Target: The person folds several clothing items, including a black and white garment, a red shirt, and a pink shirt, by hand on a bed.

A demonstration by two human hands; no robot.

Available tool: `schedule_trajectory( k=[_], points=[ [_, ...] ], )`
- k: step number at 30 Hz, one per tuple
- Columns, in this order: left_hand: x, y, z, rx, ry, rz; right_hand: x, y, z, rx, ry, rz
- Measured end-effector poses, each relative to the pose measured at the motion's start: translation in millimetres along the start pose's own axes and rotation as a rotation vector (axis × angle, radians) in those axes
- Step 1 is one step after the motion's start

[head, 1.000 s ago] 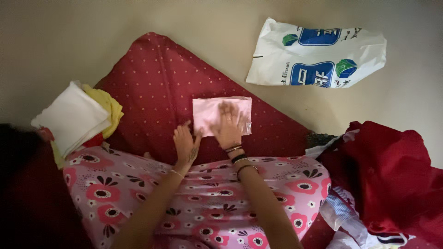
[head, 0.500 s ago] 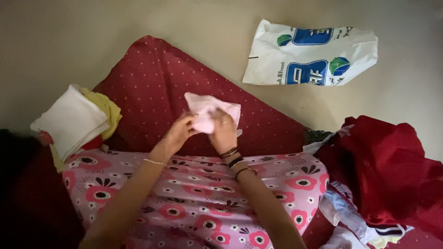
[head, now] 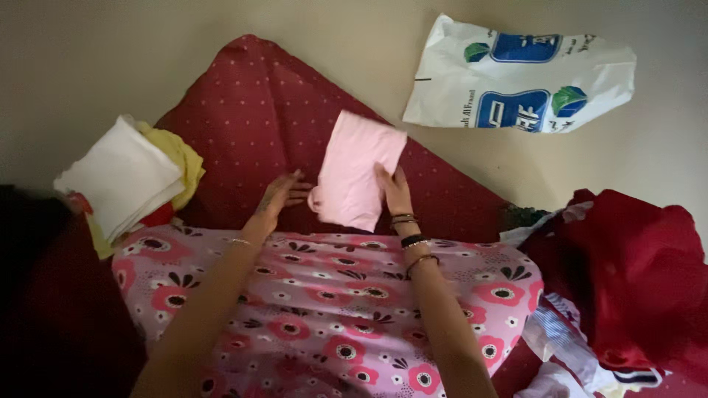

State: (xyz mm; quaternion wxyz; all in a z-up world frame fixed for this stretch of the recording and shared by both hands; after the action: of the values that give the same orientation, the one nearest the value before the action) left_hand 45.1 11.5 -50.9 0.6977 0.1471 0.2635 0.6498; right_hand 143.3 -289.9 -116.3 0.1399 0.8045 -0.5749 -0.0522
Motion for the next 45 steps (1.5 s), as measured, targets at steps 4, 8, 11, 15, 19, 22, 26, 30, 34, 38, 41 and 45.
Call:
schedule_trajectory(
  k=[4,8,11,15,19,22,26,30,34,38,41,45],
  points=[
    [8,-15,-9,-0.012,0.000,-0.039,4,0,-2,0.046,0.378,0.119],
    [0,-22,-21,-0.099,-0.142,-0.037,-9,28,-21,-0.275,0.637,0.006],
    [-11,-15,-15,-0.196,-0.476,-0.025,-27,51,-48,-0.343,0.749,-0.006],
    [-26,-8,-23,-0.512,-0.822,0.079,-61,81,-94,0.197,1.440,0.357],
    [-9,-47,-73,-0.146,-0.259,-0.182,-89,88,-107,0.546,1.305,0.030],
    [3,-63,-92,-0.121,-0.181,-0.232,-102,108,-114,0.538,0.876,-0.475],
    [11,-68,-97,-0.083,-0.238,-0.170,-130,126,-113,0.396,0.946,-0.492],
    [-11,-59,-88,-0.027,-0.152,-0.132,-114,138,-123,0.587,1.130,-0.032],
    [-19,-42,-55,-0.173,-0.305,-0.160,-114,133,-130,0.675,1.249,0.026],
    [-41,-19,-34,0.052,-0.247,-0.278,-113,101,-98,0.630,1.455,0.163],
    [-56,2,-13,-0.066,-0.154,-0.386,-96,85,-80,0.560,1.378,0.295],
    [-54,-9,-18,-0.064,-0.070,-0.396,-70,88,-78,0.358,1.021,0.185]
  ],
)
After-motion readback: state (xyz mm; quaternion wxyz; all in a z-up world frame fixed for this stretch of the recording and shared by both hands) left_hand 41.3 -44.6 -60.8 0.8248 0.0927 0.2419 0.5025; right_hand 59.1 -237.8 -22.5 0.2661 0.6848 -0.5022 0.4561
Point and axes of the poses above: each hand's wrist, its own y-axis away from the middle knuckle, its own x-axis out of the back of the hand, z = x × y, the point moved 5 cm from there along -y, towards the middle knuckle, and after that the axes turned 14 degrees about -z, right-handed, at the moved point
